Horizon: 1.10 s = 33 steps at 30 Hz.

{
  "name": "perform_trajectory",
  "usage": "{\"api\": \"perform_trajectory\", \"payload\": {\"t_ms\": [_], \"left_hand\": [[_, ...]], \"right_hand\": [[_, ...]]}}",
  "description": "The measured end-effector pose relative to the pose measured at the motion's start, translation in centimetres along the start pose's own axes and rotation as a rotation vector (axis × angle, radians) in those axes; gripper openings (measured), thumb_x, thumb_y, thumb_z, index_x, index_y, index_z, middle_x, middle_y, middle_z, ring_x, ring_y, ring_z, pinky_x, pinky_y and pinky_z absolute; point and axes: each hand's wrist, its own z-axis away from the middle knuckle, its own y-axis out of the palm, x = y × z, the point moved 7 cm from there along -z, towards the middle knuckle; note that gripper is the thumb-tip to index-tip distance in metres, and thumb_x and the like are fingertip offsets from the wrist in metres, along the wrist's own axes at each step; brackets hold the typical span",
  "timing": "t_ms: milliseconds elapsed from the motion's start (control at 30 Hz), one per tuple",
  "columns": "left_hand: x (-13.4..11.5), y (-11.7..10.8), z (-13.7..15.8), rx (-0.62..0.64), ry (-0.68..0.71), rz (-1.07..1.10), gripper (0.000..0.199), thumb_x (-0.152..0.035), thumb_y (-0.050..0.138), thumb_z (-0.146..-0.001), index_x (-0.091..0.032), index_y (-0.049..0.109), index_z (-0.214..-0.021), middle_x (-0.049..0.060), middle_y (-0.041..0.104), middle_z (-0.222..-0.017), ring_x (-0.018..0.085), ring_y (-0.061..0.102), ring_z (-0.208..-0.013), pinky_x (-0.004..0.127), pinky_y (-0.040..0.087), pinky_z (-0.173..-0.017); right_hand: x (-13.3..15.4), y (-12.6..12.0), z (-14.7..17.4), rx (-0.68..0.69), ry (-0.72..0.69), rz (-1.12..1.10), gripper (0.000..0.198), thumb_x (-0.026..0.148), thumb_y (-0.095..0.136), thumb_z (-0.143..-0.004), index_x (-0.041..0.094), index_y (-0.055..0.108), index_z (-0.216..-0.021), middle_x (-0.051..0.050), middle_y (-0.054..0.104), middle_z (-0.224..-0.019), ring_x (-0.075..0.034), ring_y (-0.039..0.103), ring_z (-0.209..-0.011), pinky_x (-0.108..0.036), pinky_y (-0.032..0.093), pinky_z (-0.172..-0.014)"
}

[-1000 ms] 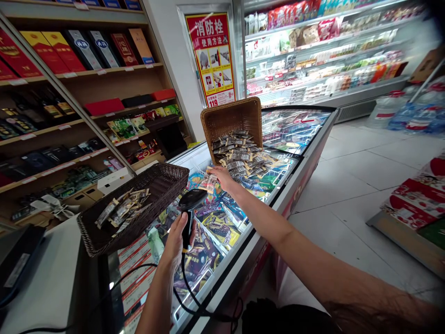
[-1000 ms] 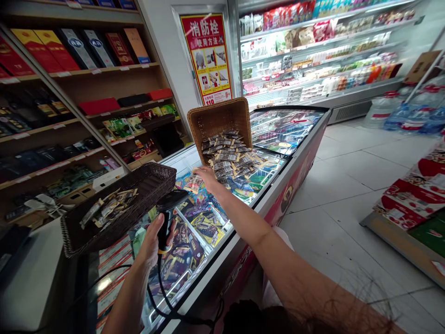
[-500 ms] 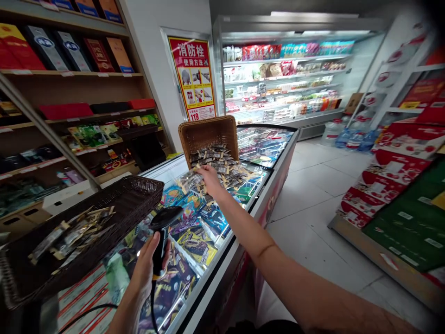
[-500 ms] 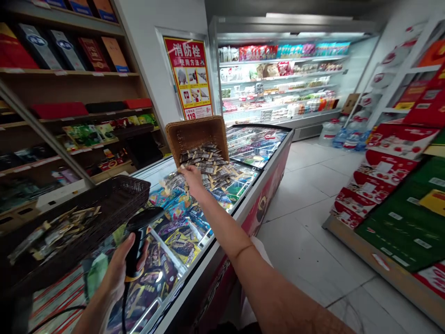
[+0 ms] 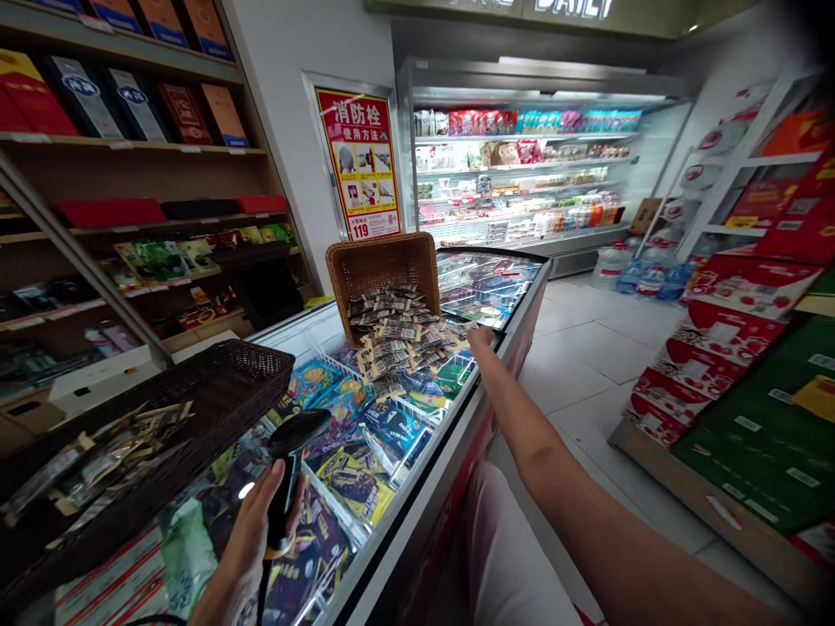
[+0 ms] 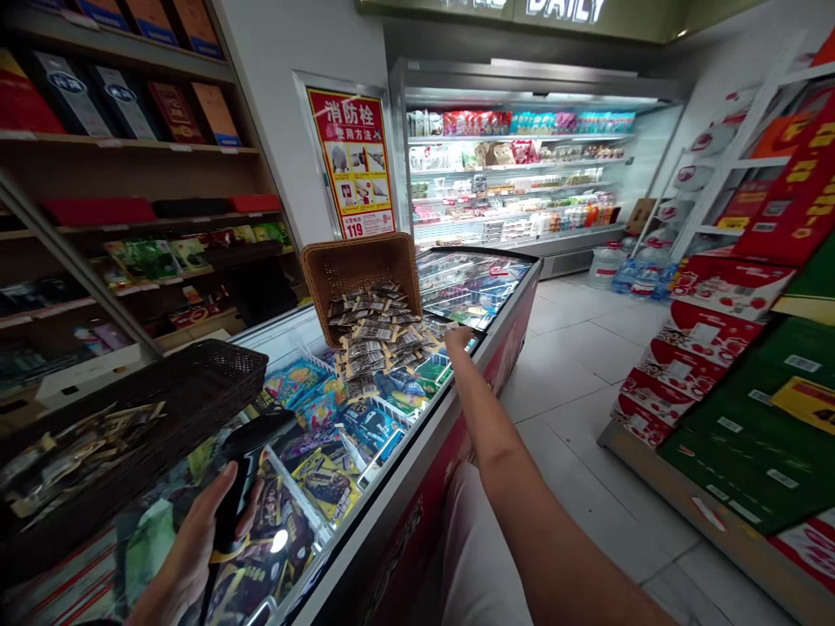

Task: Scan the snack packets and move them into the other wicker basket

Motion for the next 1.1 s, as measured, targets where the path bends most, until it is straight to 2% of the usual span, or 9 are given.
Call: {"api": "perform_trajectory", "payload": {"t_ms": [167, 300, 400, 533, 667, 767, 900, 1000, 1100], "left_hand": [[1.1, 0.0, -0.6, 0.032, -0.025, 0.016, 0.058, -0.074, 0.077, -0.069, -0.019, 0.062, -0.083, -0.008, 0.044, -0.044, 0.009, 0.036, -0.034, 0.021, 0.028, -0.036], [1.0, 0.4, -0.1, 0.061, -0.005, 0.073, 0.060, -0.077, 0.072, -0.072, -0.019, 0.061, -0.084, -0.007, 0.048, -0.046, 0.008, 0.037, -0.033, 0.021, 0.027, -0.035], [0.6, 0.5, 0.3, 0.044, 0.026, 0.180, 0.062, -0.075, 0.075, -0.071, -0.019, 0.060, -0.090, -0.007, 0.054, -0.054, 0.006, 0.036, -0.036, 0.020, 0.027, -0.037], [1.0, 0.4, 0.5, 0.041, -0.003, 0.208, 0.058, -0.074, 0.073, -0.073, -0.021, 0.058, -0.088, -0.008, 0.052, -0.052, 0.007, 0.039, -0.034, 0.022, 0.027, -0.037], [1.9, 0.1, 0.4, 0.030, -0.024, 0.184, 0.059, -0.078, 0.070, -0.072, -0.022, 0.053, -0.082, -0.007, 0.054, -0.053, 0.008, 0.039, -0.034, 0.023, 0.026, -0.037], [2.5, 0.0, 0.1, 0.039, -0.017, 0.171, 0.059, -0.078, 0.070, -0.073, -0.022, 0.052, -0.081, -0.006, 0.054, -0.054, 0.008, 0.040, -0.035, 0.023, 0.027, -0.038], [3.1, -0.1, -0.2, 0.031, 0.012, 0.185, 0.054, -0.074, 0.070, -0.073, -0.023, 0.052, -0.078, -0.005, 0.054, -0.054, 0.008, 0.041, -0.035, 0.024, 0.026, -0.038], [3.5, -0.2, -0.3, 0.018, 0.009, 0.177, 0.049, -0.069, 0.068, -0.075, -0.025, 0.049, -0.073, -0.007, 0.045, -0.045, 0.010, 0.039, -0.035, 0.025, 0.025, -0.039], [3.5, -0.2, -0.1, 0.022, 0.004, 0.173, 0.048, -0.069, 0.068, -0.075, -0.024, 0.050, -0.074, -0.006, 0.046, -0.045, 0.009, 0.038, -0.034, 0.025, 0.025, -0.038]], "right_hand": [[1.3, 0.1, 1.7, 0.002, -0.180, 0.000, 0.027, 0.017, 0.077, -0.067, 0.023, 0.055, -0.081, -0.022, 0.055, -0.120, -0.036, 0.049, -0.125, -0.058, 0.039, -0.105], [6.2, 2.6, 8.2, 0.079, -0.514, -0.112, 0.024, 0.014, 0.068, -0.077, 0.024, 0.060, -0.098, -0.022, 0.052, -0.131, -0.038, 0.043, -0.135, -0.058, 0.038, -0.107], [10.4, 7.7, 17.6, 0.407, -0.744, -0.112, 0.023, 0.013, 0.061, -0.084, 0.024, 0.062, -0.104, -0.018, 0.055, -0.126, -0.032, 0.053, -0.125, -0.049, 0.043, -0.105], [13.7, 14.5, 34.7, 0.927, -0.965, -0.107, 0.025, 0.014, 0.058, -0.089, 0.019, 0.062, -0.112, -0.014, 0.056, -0.127, -0.020, 0.062, -0.092, -0.040, 0.048, -0.099], [12.9, 19.4, 52.0, 1.398, -1.318, 0.203, 0.018, 0.020, 0.062, -0.090, 0.021, 0.065, -0.108, -0.009, 0.065, -0.118, -0.024, 0.064, -0.100, -0.039, 0.051, -0.095], [10.3, 21.9, 60.5, 1.565, -1.537, 0.538, 0.024, 0.017, 0.064, -0.088, 0.021, 0.065, -0.112, -0.011, 0.067, -0.126, -0.030, 0.063, -0.112, -0.043, 0.054, -0.092], [7.8, 24.5, 65.1, 1.452, -1.665, 0.748, 0.046, 0.004, 0.064, -0.081, 0.020, 0.061, -0.124, -0.015, 0.060, -0.140, -0.032, 0.056, -0.128, -0.041, 0.054, -0.094], [6.7, 25.3, 65.9, 1.408, -1.691, 0.790, 0.040, 0.000, 0.057, -0.084, 0.017, 0.064, -0.119, -0.016, 0.060, -0.140, -0.030, 0.056, -0.127, -0.041, 0.053, -0.096], [6.9, 25.1, 65.5, 1.409, -1.666, 0.743, 0.031, 0.002, 0.056, -0.086, 0.017, 0.068, -0.110, -0.015, 0.064, -0.133, -0.029, 0.059, -0.124, -0.039, 0.052, -0.097]]}}
